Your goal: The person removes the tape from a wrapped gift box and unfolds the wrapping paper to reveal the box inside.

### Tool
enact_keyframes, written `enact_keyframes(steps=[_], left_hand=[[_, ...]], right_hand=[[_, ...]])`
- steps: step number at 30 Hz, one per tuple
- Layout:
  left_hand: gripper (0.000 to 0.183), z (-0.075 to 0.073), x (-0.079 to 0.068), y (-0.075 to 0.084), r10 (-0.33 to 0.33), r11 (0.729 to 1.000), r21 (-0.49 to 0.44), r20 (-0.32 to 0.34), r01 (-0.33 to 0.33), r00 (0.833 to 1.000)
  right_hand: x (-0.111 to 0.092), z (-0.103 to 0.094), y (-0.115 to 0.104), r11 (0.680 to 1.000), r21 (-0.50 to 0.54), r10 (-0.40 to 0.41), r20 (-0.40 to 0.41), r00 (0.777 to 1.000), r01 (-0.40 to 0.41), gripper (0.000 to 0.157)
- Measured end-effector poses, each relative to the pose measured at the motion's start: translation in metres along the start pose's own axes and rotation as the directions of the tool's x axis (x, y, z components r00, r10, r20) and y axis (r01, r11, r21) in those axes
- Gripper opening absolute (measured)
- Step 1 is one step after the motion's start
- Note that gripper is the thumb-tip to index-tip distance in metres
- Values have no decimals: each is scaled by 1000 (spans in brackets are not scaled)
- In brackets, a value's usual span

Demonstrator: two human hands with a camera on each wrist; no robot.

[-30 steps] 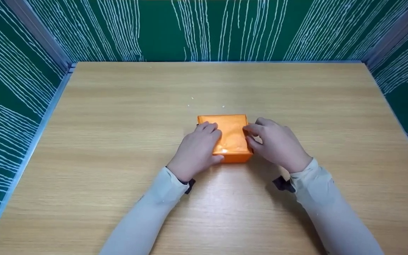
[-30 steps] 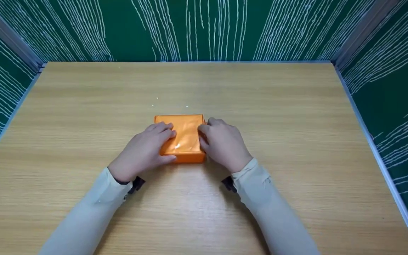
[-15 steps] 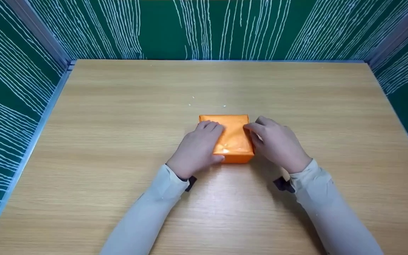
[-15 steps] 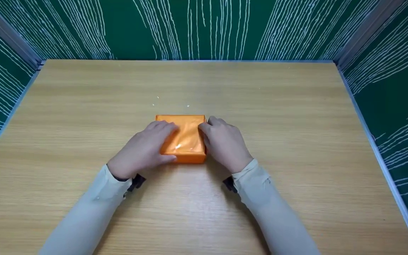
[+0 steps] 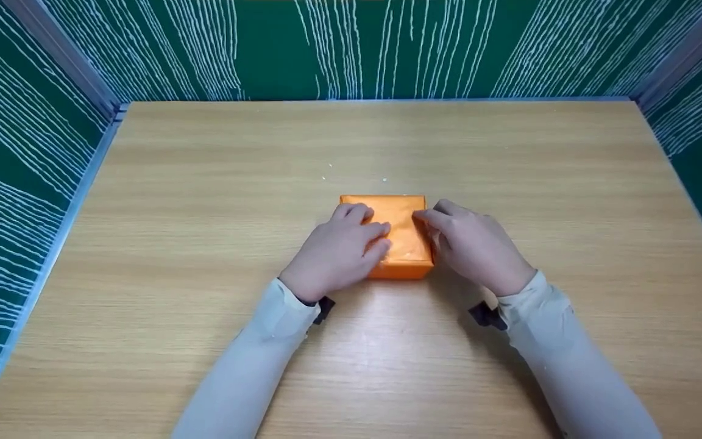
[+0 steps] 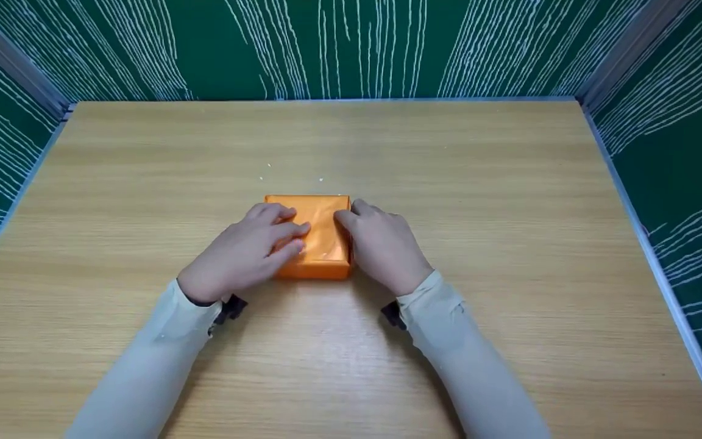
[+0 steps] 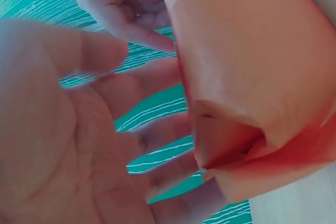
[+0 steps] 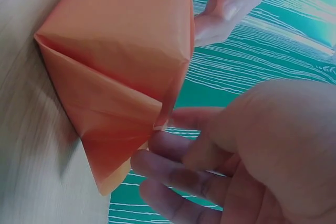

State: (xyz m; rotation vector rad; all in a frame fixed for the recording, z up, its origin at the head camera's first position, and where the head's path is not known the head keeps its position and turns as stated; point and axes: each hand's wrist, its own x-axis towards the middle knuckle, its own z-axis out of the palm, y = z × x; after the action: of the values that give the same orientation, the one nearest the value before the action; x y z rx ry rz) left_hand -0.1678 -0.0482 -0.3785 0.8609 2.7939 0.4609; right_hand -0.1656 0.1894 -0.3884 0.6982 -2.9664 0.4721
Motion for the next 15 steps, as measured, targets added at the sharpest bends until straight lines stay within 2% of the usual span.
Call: enact_keyframes(steps=[9,15], left_hand=[[64,4,0,4,0,997,73,-16,1,1000],[56,10,0,9,21,991,133,-63,-13,998]], right_hand=[[2,2,2,999,42,-25,-58,998,27,18],[4,5,3,998,67,2,-87,996,4,13]])
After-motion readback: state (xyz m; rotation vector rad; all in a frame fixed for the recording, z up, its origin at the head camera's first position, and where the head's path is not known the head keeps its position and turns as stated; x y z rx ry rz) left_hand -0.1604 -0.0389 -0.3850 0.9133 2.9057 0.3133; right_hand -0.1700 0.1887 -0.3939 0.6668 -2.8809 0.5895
